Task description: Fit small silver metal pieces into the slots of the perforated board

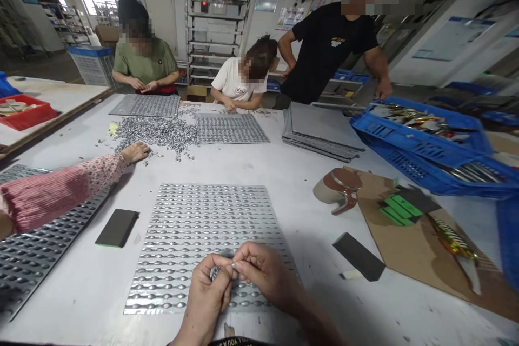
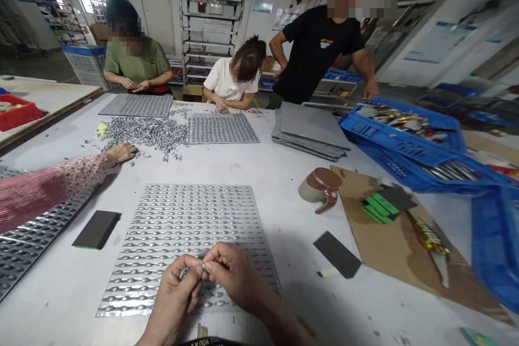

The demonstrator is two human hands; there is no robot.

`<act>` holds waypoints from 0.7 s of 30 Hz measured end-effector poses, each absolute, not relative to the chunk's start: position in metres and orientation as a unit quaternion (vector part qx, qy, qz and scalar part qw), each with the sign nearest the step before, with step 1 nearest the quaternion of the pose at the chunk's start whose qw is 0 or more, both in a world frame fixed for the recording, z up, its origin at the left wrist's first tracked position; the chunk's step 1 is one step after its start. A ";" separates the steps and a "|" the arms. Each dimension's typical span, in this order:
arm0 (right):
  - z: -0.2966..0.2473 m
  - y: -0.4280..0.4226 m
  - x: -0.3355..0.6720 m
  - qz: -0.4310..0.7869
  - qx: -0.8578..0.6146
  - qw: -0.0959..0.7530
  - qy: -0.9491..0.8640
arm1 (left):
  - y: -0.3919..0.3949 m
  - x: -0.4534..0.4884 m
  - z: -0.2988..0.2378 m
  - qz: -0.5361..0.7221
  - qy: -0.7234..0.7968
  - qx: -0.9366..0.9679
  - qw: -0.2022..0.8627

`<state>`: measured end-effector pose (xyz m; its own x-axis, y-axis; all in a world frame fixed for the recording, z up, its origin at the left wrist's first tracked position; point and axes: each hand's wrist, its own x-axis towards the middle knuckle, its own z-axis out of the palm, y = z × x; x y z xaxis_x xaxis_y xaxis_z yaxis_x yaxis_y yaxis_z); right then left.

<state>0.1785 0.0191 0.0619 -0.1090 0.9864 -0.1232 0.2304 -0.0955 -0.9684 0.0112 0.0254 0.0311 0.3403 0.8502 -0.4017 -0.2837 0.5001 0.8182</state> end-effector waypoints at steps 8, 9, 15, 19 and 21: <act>0.061 0.017 0.176 0.465 -0.557 0.392 -0.565 | 0.025 0.017 0.034 0.398 0.425 0.315 0.749; 0.062 0.017 0.176 0.469 -0.555 0.393 -0.563 | 0.025 0.017 0.033 0.401 0.422 0.310 0.751; 0.065 0.014 0.175 0.448 -0.559 0.386 -0.581 | 0.024 0.017 0.032 0.401 0.442 0.308 0.741; 0.066 0.010 0.176 0.392 -0.560 0.375 -0.627 | 0.023 0.018 0.036 0.402 0.460 0.326 0.721; 0.064 0.008 0.176 0.366 -0.566 0.374 -0.637 | 0.023 0.019 0.038 0.400 0.454 0.329 0.725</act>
